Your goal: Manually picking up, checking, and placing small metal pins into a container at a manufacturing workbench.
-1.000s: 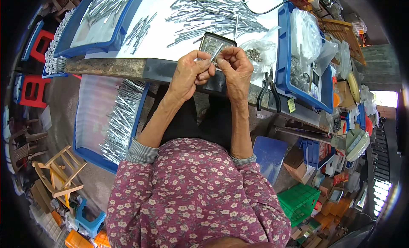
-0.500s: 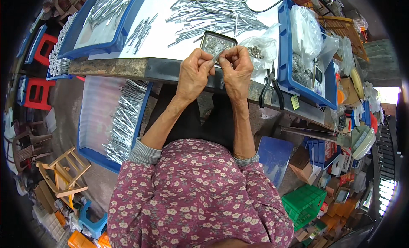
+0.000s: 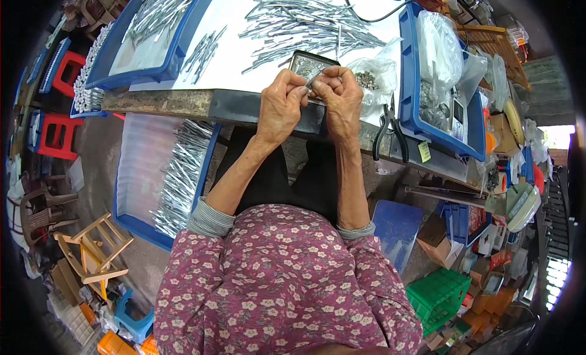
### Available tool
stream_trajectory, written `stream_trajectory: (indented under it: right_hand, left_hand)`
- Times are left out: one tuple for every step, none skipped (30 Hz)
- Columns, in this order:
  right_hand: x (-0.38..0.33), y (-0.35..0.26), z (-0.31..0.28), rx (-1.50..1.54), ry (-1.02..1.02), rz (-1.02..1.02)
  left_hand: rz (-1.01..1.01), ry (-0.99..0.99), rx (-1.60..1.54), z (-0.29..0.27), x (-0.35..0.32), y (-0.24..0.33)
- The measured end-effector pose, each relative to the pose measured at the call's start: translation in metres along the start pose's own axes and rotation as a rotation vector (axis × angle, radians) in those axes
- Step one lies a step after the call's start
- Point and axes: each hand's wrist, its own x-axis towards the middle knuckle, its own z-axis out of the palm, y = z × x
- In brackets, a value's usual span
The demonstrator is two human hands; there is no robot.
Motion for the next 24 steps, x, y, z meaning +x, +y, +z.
stream_trajectory:
  right_hand:
    - [0.000,0.001,0.000,0.010,-0.004,0.002]
    - [0.001,0.003,0.000,0.010,-0.003,0.003]
    - [0.002,0.005,0.000,0.032,0.005,-0.017]
    - [0.003,0.006,0.000,0.054,0.013,-0.036]
    - [0.003,0.007,0.000,0.054,0.013,-0.036]
    - [0.003,0.006,0.001,0.066,0.021,-0.034]
    - [0.003,0.006,0.002,0.078,0.030,-0.032]
    - [0.003,0.007,0.002,0.078,0.028,-0.031]
    - [0.004,0.007,0.003,0.092,0.036,-0.031]
    - [0.004,0.008,0.003,0.105,0.044,-0.032]
    - [0.003,0.009,0.002,0.103,0.043,-0.030]
    - [0.003,0.009,0.002,0.142,0.051,-0.006]
    - [0.003,0.009,0.002,0.181,0.060,0.017]
    - [0.004,0.011,0.002,0.179,0.058,0.018]
    - [0.005,0.013,0.002,0.204,0.050,0.023]
    - [0.005,0.014,0.002,0.229,0.041,0.027]
    - [0.005,0.013,0.002,0.226,0.041,0.029]
    - [0.005,0.013,0.002,0.214,0.044,0.029]
    - [0.005,0.012,0.003,0.201,0.046,0.029]
    - [0.005,0.013,0.003,0.200,0.044,0.031]
    - [0.004,0.013,0.003,0.208,0.051,0.033]
    - [0.004,0.012,0.003,0.216,0.058,0.036]
    - [0.004,0.013,0.003,0.213,0.057,0.037]
    - [0.005,0.013,0.003,0.214,0.044,0.033]
  left_hand:
    - [0.000,0.007,0.003,0.001,0.000,-0.001]
    - [-0.001,0.007,0.003,0.001,0.001,-0.001]
    - [0.008,0.011,0.019,0.002,0.002,-0.001]
    - [0.017,0.015,0.035,0.002,0.002,-0.001]
    - [0.017,0.015,0.035,0.002,0.003,0.000]
    - [0.015,0.007,0.094,0.001,0.003,0.001]
    - [0.013,-0.001,0.154,0.000,0.003,0.001]
    - [0.011,0.001,0.154,0.000,0.004,0.001]
    - [0.053,0.002,0.192,0.000,0.004,0.001]
    - [0.095,0.004,0.231,0.000,0.004,0.000]
    - [0.093,0.005,0.229,0.001,0.003,-0.001]
    - [0.131,0.013,0.276,0.002,0.003,-0.001]
    - [0.169,0.022,0.322,0.002,0.003,-0.001]
    - [0.168,0.023,0.321,0.002,0.004,-0.003]
    - [0.195,0.035,0.300,0.002,0.004,-0.005]
    - [0.221,0.046,0.279,0.002,0.004,-0.006]
    - [0.219,0.047,0.277,0.001,0.004,-0.007]
    - [0.190,0.032,0.250,0.001,0.004,-0.007]
    - [0.161,0.017,0.223,0.000,0.005,-0.007]
    - [0.159,0.020,0.222,0.000,0.005,-0.006]
    - [0.170,0.015,0.254,0.000,0.005,-0.004]
    - [0.180,0.011,0.286,0.001,0.005,-0.003]
    - [0.179,0.013,0.283,0.002,0.004,-0.005]
    - [0.208,0.032,0.290,0.003,0.004,-0.007]
